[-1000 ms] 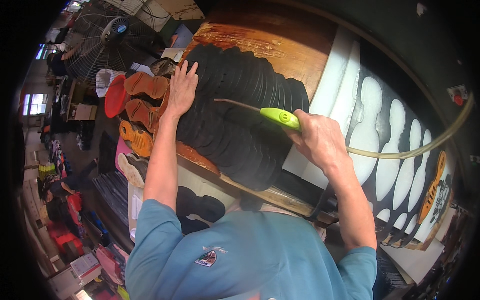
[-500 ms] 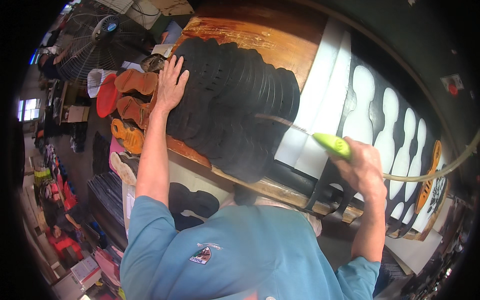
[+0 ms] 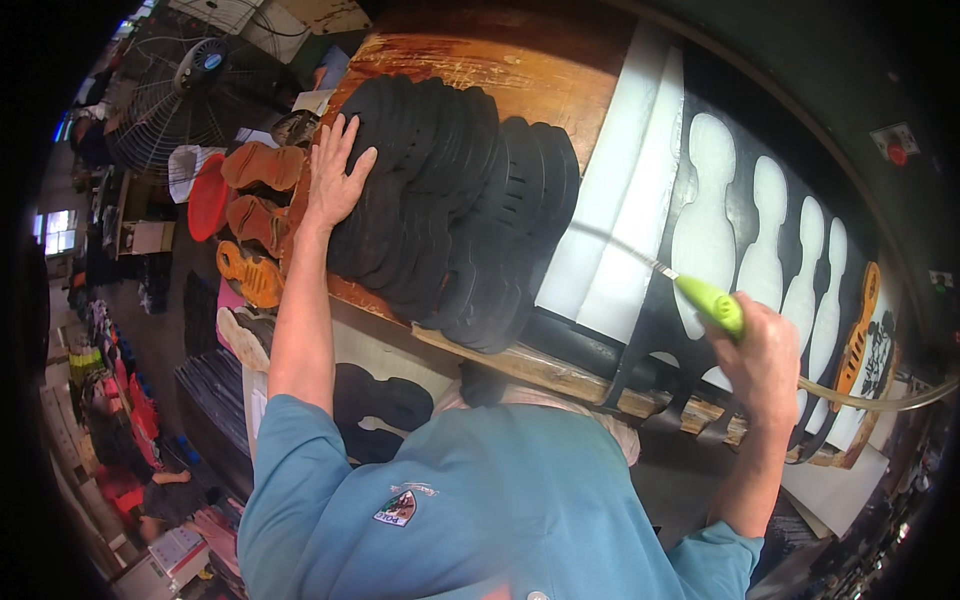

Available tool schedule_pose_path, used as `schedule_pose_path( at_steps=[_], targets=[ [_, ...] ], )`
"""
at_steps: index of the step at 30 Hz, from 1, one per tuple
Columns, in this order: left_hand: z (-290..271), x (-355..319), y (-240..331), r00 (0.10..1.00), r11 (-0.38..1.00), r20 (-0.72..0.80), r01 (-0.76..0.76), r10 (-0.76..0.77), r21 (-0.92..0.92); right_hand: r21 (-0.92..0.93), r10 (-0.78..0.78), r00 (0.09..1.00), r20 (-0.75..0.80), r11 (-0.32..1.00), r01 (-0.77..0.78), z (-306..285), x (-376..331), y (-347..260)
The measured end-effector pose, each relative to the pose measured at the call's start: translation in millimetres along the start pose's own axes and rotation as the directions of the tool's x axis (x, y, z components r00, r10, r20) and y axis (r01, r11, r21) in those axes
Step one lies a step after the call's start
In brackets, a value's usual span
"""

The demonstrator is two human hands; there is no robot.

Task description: The person trims the edges of stacked black shoe soles using a green handheld cutting tool. They repeatedly align the soles on a wooden board, cut along the template, and separate the trimmed pieces, placing them on the table.

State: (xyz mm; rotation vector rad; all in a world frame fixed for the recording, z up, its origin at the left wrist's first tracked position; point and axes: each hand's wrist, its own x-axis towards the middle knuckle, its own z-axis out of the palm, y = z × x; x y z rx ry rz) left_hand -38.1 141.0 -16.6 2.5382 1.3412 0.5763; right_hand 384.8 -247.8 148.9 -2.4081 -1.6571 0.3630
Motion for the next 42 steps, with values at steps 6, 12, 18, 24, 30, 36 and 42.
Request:
schedule_pose_path(
  at_steps=[6, 12, 18, 24, 30, 36, 42],
  targets=[
    [-1, 0, 2, 1.0, 1.0, 0.004, 0.002, -0.002, 0.021, -0.074, -0.088, 0.979, 0.182, 0.992, 0.103, -6, -12, -9],
    [-2, 0, 6, 1.0, 0.999, 0.002, 0.015, -0.016, 0.047, -0.045, -0.077, 0.986, 0.146, 0.995, 0.084, 5, -8, -22],
    [-3, 1, 5, 0.999, 0.998, -0.014, 0.039, -0.04, -0.047, 0.076, -0.154, 0.98, 0.126, 0.987, 0.145, 31, 9, -51],
    [-9, 3, -2, 0.994, 0.919, -0.03, 0.089, -0.108, -0.385, 0.073, -0.301, 0.943, 0.145, 0.953, 0.293, 57, 26, -80],
    [-9, 2, -1, 0.993, 0.924, -0.029, 0.093, -0.112, -0.372, 0.031, -0.139, 0.989, 0.045, 0.99, 0.137, 63, 61, -77],
    [-5, 2, 1, 0.998, 0.979, -0.034, 0.051, -0.058, -0.197, 0.029, -0.056, 0.998, 0.002, 0.998, 0.056, 34, 83, -58],
    [-4, 0, 3, 0.998, 0.988, -0.036, 0.047, -0.053, -0.149, -0.139, -0.052, 0.952, 0.302, 0.985, 0.098, -25, 27, -36]
  ],
)
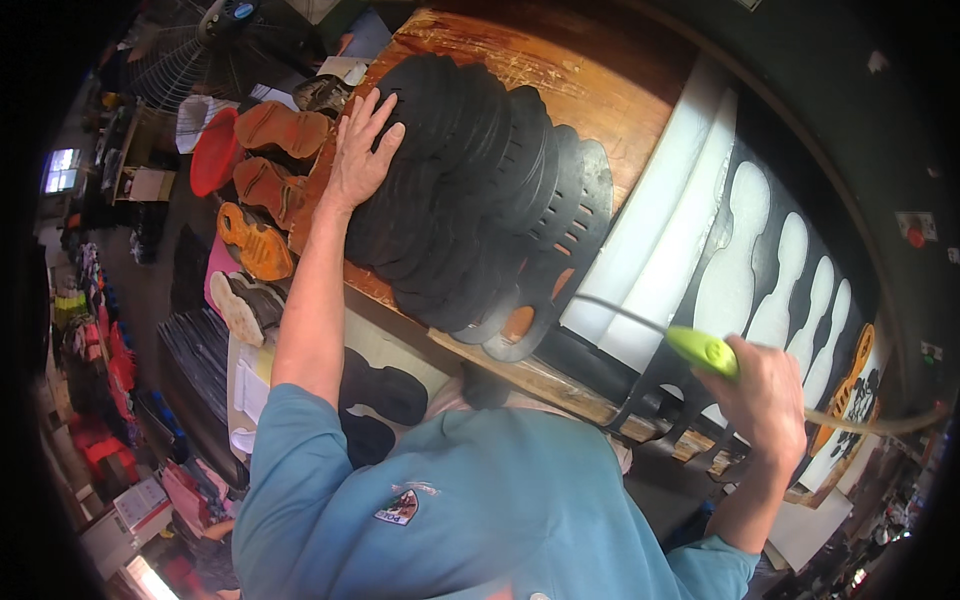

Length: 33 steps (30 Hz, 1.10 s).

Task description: The person trims the edges of stacked black shoe soles using a green handheld cutting tool. They repeatedly align the soles on a wooden board, cut along the template, and separate the trimmed pieces, placing them on the table.

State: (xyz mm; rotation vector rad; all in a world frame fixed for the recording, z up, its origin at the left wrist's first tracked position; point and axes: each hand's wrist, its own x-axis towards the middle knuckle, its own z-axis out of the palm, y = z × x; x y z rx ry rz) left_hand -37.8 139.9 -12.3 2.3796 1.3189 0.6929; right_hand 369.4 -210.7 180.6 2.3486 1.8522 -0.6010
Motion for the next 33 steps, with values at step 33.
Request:
schedule_pose_path(
  at_steps=[33],
  targets=[
    [-5, -6, -8, 0.995, 0.915, -0.093, -0.001, -0.04, -0.404, 0.192, -0.138, 0.933, -0.332, 0.959, 0.21, 22, 193, -127]
  ],
)
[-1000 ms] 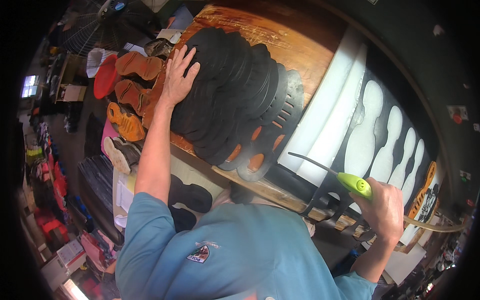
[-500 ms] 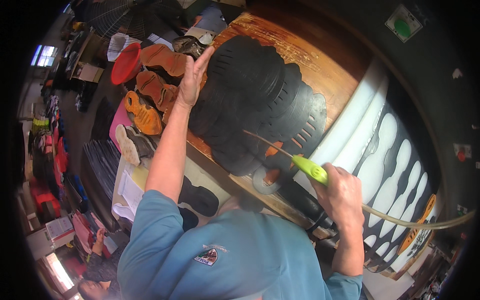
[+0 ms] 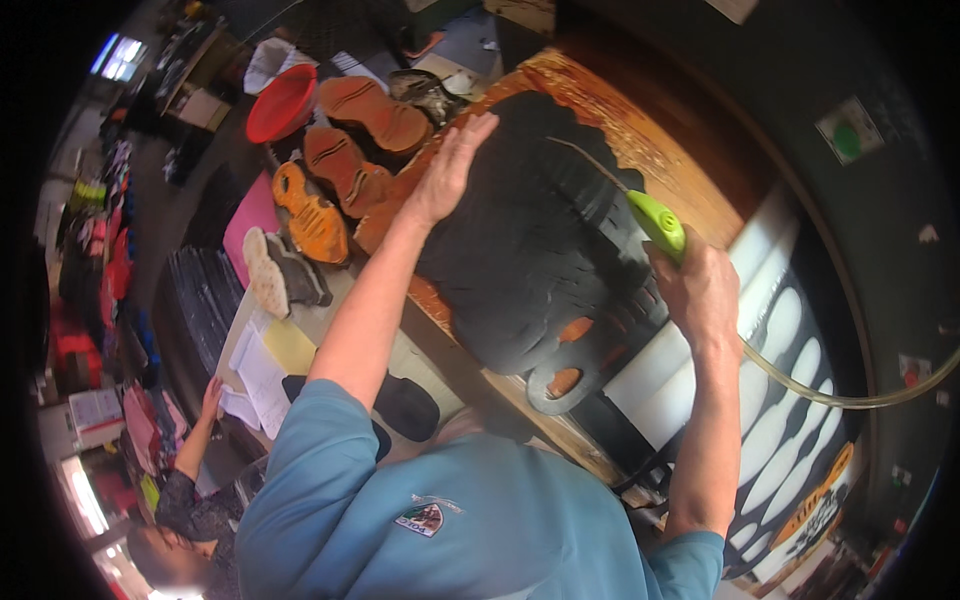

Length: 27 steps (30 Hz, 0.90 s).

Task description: The person trims the edges of stacked black shoe soles using a green handheld cutting tool. They repeatedly align the soles on a wooden board, cut along the template, and separate the trimmed pieces, placing them on the table.

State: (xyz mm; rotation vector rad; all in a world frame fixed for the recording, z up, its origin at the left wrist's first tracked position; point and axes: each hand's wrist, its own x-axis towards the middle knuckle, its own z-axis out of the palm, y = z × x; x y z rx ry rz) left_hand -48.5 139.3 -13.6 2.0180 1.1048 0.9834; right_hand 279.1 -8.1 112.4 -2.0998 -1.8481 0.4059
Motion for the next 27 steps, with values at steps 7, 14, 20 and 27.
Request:
schedule_pose_path(
  at_steps=[7, 14, 20, 27],
  targets=[
    [3, 1, 5, 0.997, 0.996, -0.024, 0.073, -0.075, -0.042, -0.041, -0.022, 0.998, 0.067, 0.999, 0.025, 0, 2, -5],
    [2, 2, 6, 0.999, 0.999, -0.026, 0.028, -0.028, 0.022, -0.09, -0.03, 0.994, 0.109, 0.995, 0.039, -8, -5, 3],
    [-3, 4, 15, 0.996, 0.995, 0.019, 0.089, -0.09, 0.043, -0.061, 0.028, 0.998, -0.047, 0.998, -0.031, -25, 19, 14],
    [0, 2, 7, 0.999, 1.0, -0.033, 0.026, -0.026, 0.006, -0.039, -0.065, 0.992, 0.112, 0.997, 0.07, -17, -27, 12]
  ],
)
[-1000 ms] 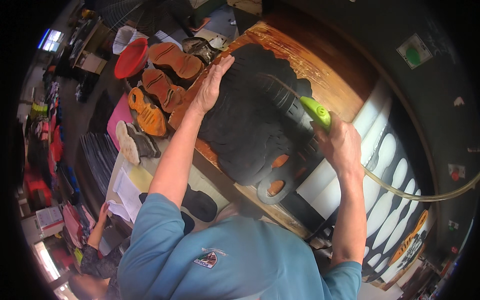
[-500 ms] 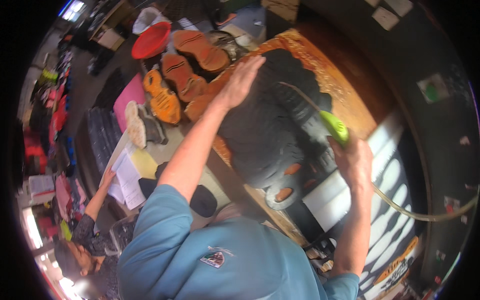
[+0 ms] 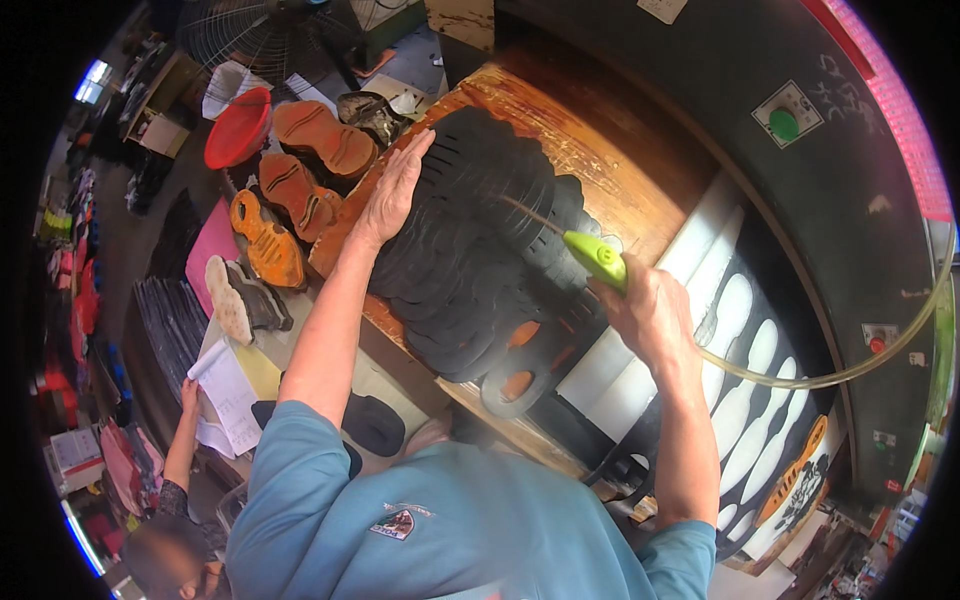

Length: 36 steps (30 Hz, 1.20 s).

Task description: The person trims the edges of stacked black shoe soles using a green handheld cutting tool. They repeatedly align the soles on a wooden board, cut along the template, and separate the trimmed pieces, placing them on the table.

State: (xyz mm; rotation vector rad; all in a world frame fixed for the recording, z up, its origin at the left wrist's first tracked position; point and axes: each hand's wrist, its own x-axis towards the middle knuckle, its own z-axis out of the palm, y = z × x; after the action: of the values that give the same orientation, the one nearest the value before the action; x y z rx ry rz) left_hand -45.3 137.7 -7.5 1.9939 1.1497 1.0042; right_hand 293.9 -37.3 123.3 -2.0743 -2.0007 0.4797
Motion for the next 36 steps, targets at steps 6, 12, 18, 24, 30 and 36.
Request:
schedule_pose_path(
  at_steps=[6, 12, 18, 24, 30, 36],
  targets=[
    [-1, 0, 4, 0.999, 0.997, 0.031, -0.011, 0.009, 0.077, -0.005, 0.097, 0.995, -0.006, 0.995, -0.097, -22, -19, 16],
    [-4, 0, 12, 0.999, 0.996, 0.048, 0.001, -0.005, 0.087, -0.05, 0.077, 0.996, -0.035, 0.996, -0.079, -26, -5, 23],
    [2, -1, 12, 0.994, 0.948, 0.107, -0.055, 0.023, 0.312, -0.034, 0.138, 0.98, -0.143, 0.989, -0.144, -86, -6, 28],
    [5, -4, 20, 0.991, 0.909, 0.133, -0.058, 0.003, 0.414, -0.226, -0.01, 0.806, -0.592, 0.962, -0.154, -242, 8, 49],
    [5, -2, 20, 0.991, 0.909, 0.136, -0.044, -0.014, 0.415, -0.703, -0.358, 0.804, -0.475, 0.703, -0.102, -329, 88, 88],
    [8, -3, 10, 0.994, 0.924, 0.059, -0.11, 0.095, 0.365, -0.796, -0.323, 0.882, -0.342, 0.598, -0.09, -348, 192, 180]
  ],
)
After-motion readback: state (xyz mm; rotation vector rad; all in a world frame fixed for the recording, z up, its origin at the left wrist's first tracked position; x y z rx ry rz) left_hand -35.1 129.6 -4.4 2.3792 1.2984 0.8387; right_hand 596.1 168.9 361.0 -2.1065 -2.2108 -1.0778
